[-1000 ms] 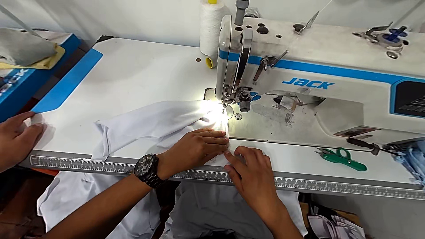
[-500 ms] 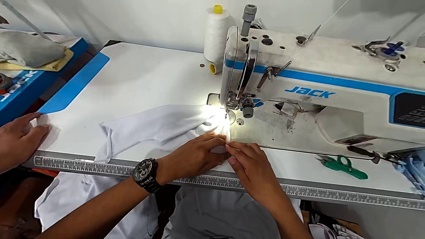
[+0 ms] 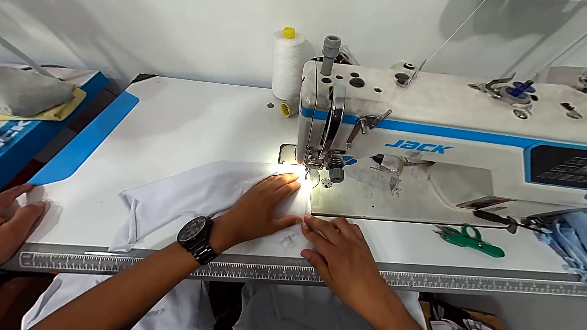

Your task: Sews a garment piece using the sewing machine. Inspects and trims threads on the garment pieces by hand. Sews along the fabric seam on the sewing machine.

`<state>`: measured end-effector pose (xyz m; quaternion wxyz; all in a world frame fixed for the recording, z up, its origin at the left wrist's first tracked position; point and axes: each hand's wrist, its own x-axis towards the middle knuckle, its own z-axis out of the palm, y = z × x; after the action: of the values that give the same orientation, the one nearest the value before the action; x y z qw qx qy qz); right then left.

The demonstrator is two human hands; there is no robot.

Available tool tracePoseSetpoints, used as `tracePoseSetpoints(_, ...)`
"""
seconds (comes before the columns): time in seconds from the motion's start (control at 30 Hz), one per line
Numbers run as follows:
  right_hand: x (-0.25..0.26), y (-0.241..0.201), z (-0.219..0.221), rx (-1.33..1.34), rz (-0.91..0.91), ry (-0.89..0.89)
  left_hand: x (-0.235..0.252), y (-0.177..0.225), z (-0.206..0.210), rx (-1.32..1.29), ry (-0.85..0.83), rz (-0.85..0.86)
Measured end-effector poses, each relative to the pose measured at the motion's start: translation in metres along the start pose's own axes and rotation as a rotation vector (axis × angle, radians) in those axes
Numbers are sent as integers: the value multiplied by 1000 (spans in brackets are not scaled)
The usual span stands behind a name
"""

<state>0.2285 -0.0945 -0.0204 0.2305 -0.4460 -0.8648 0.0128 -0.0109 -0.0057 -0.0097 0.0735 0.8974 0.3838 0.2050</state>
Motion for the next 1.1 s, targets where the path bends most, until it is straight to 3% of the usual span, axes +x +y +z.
tracePoseSetpoints(0.8,30,14,-3,-124,-22,-66,21,-26,-1,62,31,11)
tracePoseSetpoints(0.97,30,19,-4,-85,-35,-88,9,-20,-8,41,22,262)
tracePoseSetpoints(1.1,27,22,-5,-50,-40,-107,2,-17,-8,25,-21,246)
